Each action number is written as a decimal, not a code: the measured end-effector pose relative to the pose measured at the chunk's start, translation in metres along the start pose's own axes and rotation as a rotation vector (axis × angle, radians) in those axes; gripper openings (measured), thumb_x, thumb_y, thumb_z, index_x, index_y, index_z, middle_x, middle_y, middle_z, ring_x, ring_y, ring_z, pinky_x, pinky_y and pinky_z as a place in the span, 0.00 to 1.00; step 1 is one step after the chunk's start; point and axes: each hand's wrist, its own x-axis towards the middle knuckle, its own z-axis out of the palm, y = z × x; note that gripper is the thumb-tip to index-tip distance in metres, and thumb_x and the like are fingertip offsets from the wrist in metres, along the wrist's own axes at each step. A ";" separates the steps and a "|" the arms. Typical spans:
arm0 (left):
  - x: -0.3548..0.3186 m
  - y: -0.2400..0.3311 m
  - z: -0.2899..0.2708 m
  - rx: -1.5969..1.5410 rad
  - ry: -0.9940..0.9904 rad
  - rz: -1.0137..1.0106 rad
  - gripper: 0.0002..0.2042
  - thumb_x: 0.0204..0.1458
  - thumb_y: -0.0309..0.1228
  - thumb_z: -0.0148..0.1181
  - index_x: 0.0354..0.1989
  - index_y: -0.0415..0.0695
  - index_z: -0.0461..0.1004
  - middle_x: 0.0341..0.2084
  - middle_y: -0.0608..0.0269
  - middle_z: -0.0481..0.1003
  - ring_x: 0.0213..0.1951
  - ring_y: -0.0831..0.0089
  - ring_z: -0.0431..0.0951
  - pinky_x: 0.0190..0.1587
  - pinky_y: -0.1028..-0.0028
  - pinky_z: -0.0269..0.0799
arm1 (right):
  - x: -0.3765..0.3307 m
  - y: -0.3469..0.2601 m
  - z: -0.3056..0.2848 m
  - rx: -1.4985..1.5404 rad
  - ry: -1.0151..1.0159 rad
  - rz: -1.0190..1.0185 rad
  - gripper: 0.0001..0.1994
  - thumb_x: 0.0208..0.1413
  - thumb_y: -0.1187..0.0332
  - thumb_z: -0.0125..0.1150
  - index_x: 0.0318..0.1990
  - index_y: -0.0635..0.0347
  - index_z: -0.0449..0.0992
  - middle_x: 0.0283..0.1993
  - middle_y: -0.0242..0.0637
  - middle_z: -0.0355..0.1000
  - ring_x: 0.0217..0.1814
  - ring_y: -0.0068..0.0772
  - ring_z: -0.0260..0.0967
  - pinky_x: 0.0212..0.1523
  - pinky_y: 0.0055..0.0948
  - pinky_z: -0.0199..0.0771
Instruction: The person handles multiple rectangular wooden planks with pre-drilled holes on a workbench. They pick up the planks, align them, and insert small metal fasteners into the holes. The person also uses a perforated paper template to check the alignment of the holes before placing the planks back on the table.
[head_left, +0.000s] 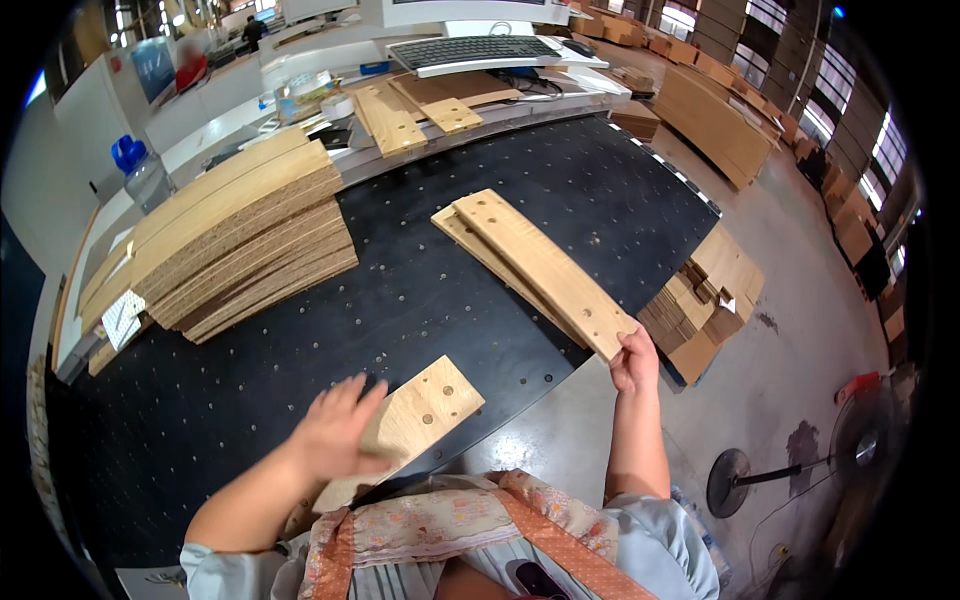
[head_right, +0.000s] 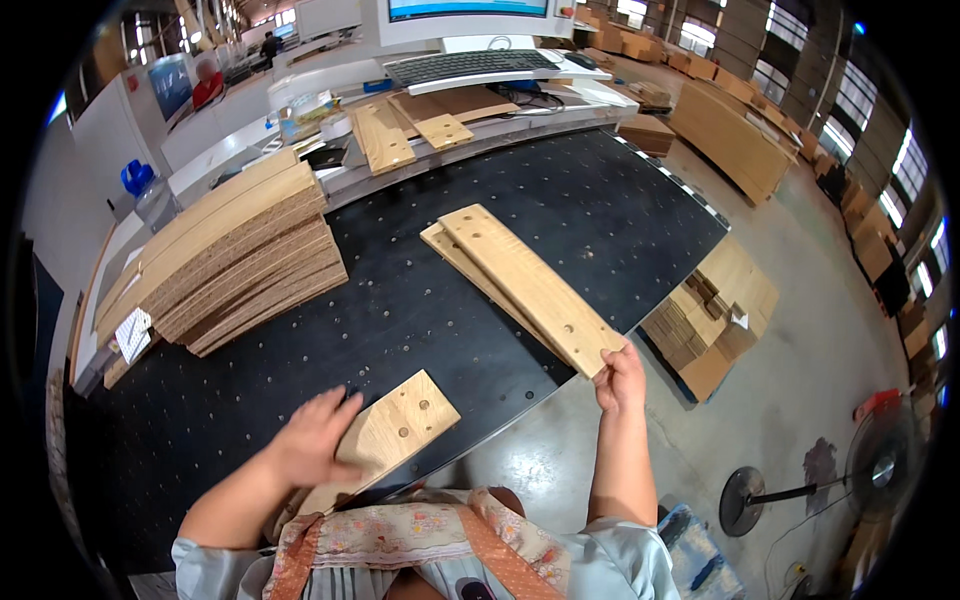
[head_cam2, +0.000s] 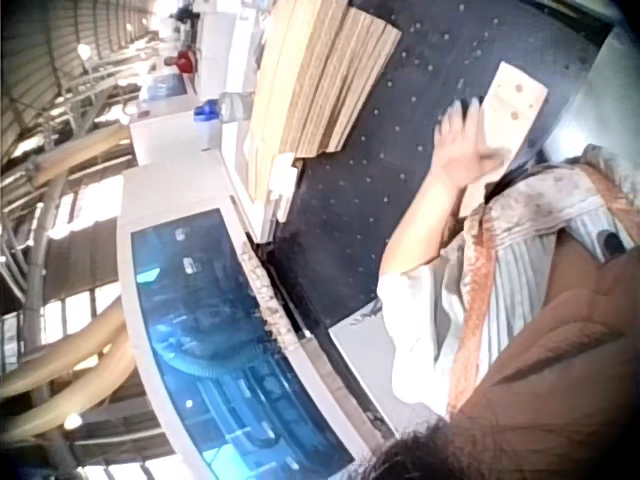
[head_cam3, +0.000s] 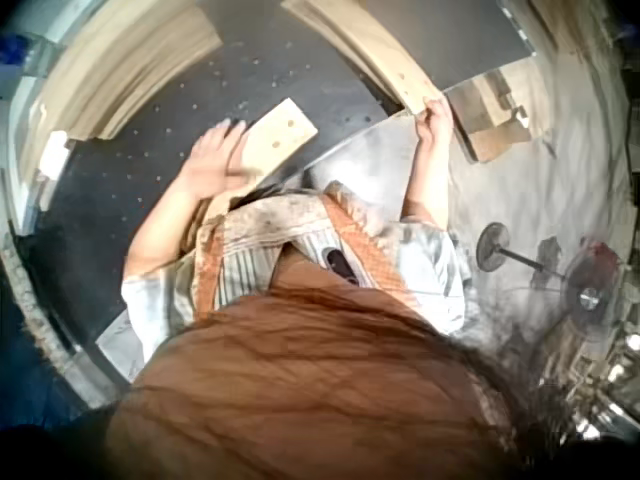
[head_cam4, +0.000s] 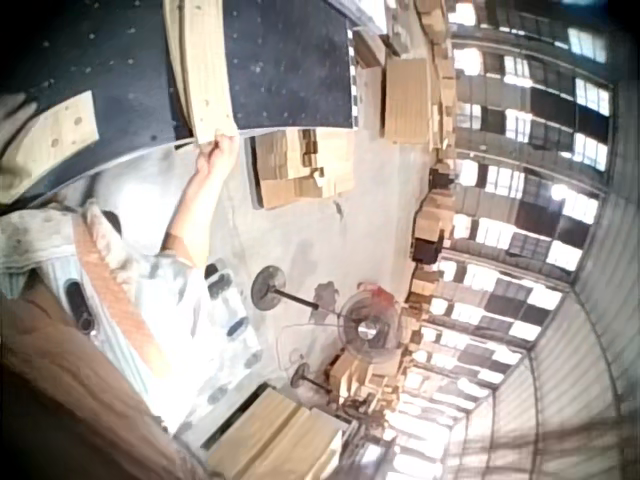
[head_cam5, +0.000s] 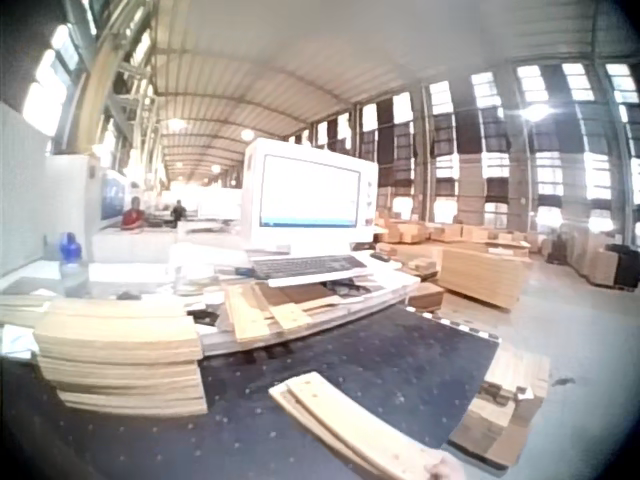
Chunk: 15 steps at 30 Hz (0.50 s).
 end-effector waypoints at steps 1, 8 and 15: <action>-0.016 0.018 -0.004 0.029 -0.096 -0.070 0.49 0.35 0.55 0.66 0.66 0.47 0.51 0.61 0.35 0.52 0.64 0.42 0.50 0.62 0.45 0.49 | 0.008 -0.001 -0.001 -0.022 0.036 -0.016 0.16 0.48 0.82 0.44 0.47 0.68 0.66 0.48 0.46 0.69 0.49 0.39 0.71 0.50 0.36 0.74; -0.044 0.010 0.040 -0.009 0.048 -0.168 0.44 0.32 0.46 0.70 0.63 0.50 0.57 0.55 0.42 0.59 0.55 0.51 0.61 0.53 0.52 0.58 | 0.031 -0.018 0.007 -0.435 0.047 0.040 0.20 0.52 0.74 0.50 0.54 0.68 0.61 0.41 0.44 0.70 0.31 0.35 0.74 0.23 0.28 0.76; -0.057 -0.042 0.031 -0.043 0.193 -0.081 0.44 0.24 0.41 0.68 0.60 0.48 0.62 0.51 0.43 0.62 0.52 0.53 0.63 0.48 0.58 0.60 | -0.036 -0.071 0.065 -1.471 0.398 -0.787 0.31 0.52 0.67 0.62 0.62 0.60 0.59 0.31 0.35 0.69 0.30 0.27 0.65 0.35 0.27 0.68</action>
